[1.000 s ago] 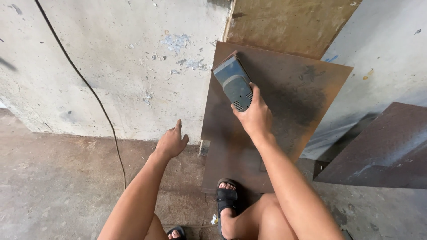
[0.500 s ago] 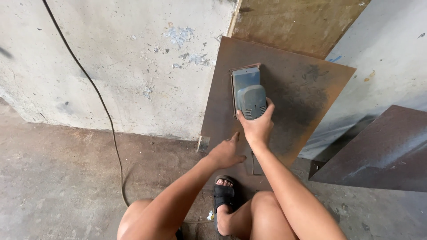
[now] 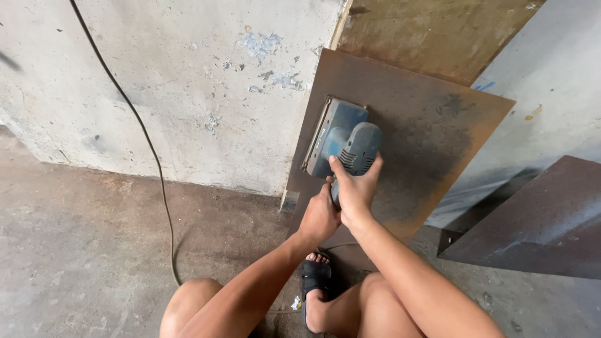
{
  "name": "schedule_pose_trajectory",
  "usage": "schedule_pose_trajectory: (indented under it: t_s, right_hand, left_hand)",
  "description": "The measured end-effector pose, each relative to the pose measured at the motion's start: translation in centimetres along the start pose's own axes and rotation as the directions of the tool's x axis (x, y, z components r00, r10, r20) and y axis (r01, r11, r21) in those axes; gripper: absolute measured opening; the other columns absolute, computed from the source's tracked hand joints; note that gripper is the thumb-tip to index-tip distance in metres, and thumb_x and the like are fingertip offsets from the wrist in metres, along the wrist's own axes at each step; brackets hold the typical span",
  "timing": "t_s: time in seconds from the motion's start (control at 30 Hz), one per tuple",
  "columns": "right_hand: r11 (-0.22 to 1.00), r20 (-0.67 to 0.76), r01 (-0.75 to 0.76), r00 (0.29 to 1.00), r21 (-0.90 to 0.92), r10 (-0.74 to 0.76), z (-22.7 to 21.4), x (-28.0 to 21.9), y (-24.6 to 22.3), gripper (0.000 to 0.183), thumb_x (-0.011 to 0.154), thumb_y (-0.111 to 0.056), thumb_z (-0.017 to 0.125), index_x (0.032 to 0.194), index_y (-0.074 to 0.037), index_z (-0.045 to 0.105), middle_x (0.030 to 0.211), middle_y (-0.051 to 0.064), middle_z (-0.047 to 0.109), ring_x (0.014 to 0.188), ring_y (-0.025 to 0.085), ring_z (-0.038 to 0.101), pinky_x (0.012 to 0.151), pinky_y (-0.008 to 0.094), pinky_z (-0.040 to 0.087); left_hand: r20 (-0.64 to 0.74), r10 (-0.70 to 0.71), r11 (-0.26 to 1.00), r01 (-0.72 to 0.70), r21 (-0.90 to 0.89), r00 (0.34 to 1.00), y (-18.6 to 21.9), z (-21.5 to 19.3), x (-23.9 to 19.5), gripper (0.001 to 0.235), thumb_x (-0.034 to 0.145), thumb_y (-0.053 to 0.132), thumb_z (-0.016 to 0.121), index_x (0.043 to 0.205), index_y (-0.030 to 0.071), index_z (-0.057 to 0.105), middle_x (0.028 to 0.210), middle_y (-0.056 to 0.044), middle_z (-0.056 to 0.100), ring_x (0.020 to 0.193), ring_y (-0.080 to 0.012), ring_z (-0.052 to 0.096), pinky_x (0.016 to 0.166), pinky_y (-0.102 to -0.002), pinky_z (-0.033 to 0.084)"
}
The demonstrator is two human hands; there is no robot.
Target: Using an electric orbital sander to remove rust and smooth the surface of a metal sheet.
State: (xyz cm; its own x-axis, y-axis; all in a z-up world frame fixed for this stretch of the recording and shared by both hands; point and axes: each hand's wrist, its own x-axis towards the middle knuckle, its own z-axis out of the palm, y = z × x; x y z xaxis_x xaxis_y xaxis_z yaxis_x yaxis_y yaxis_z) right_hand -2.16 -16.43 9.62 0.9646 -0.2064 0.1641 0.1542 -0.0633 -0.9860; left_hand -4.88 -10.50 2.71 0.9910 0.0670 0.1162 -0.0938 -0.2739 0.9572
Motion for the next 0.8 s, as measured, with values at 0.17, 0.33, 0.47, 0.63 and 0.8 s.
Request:
schedule_pose_trajectory:
  t_s: [0.17, 0.33, 0.47, 0.63, 0.8]
  right_hand:
    - [0.998, 0.167, -0.057, 0.985, 0.026, 0.052, -0.6, 1.2, 0.0, 0.094, 0.083, -0.030, 0.085, 0.151, -0.009, 0.025, 0.103, 0.021, 0.067, 0.081, 0.030, 0.076, 0.074, 0.048, 0.063]
    - [0.996, 0.318, -0.001, 0.947, -0.089, 0.030, -1.4, 2.3, -0.4, 0.096, 0.079, -0.034, 0.089, 0.149, -0.001, 0.032, 0.109, 0.024, 0.064, 0.093, 0.035, 0.075, 0.082, 0.054, 0.062]
    - [0.983, 0.416, -0.010, 0.905, -0.183, 0.086, -1.4, 2.4, 0.2, 0.090, 0.076, -0.034, 0.090, 0.147, -0.008, 0.041, 0.128, 0.024, 0.062, 0.120, 0.035, 0.062, 0.097, 0.057, 0.053]
    - [0.987, 0.460, -0.145, 0.873, -0.071, 0.162, -0.1, 2.6, 1.8, 0.089, 0.082, -0.017, 0.084, 0.154, -0.013, 0.032, 0.137, 0.027, 0.054, 0.126, 0.043, 0.056, 0.099, 0.068, 0.049]
    - [0.996, 0.443, 0.006, 0.896, -0.085, 0.033, 0.6, 4.0, 5.1, 0.077, 0.086, -0.015, 0.080, 0.149, -0.012, 0.036, 0.130, 0.026, 0.059, 0.122, 0.039, 0.058, 0.098, 0.061, 0.054]
  left_hand:
    - [-0.027, -0.027, 0.998, 0.029, 0.056, 0.999, -3.0, -0.5, 0.1, 0.048, 0.082, 0.025, 0.069, 0.119, -0.003, 0.058, 0.096, -0.029, 0.072, 0.095, -0.0467, 0.073, 0.074, -0.054, 0.058]
    - [-0.083, -0.032, 0.999, 0.031, -0.013, 0.996, -5.0, 0.0, 0.5, 0.037, 0.082, 0.024, 0.070, 0.108, -0.001, 0.061, 0.084, -0.029, 0.071, 0.082, -0.0449, 0.075, 0.061, -0.051, 0.055]
    - [-0.084, -0.019, 0.999, 0.021, 0.032, 0.996, -7.3, -0.6, 1.4, 0.037, 0.076, 0.025, 0.072, 0.102, 0.002, 0.061, 0.080, -0.028, 0.071, 0.080, -0.0456, 0.074, 0.061, -0.052, 0.054]
    - [-0.108, -0.054, 0.997, 0.047, -0.068, 0.993, -7.4, -1.2, 2.7, 0.039, 0.074, 0.027, 0.076, 0.103, 0.004, 0.062, 0.085, -0.028, 0.073, 0.088, -0.0465, 0.074, 0.069, -0.053, 0.054]
    - [-0.173, -0.105, 0.989, 0.085, -0.121, 0.979, -8.1, -1.3, 4.1, 0.040, 0.073, 0.033, 0.081, 0.100, 0.007, 0.068, 0.087, -0.022, 0.076, 0.092, -0.0416, 0.075, 0.073, -0.049, 0.056]
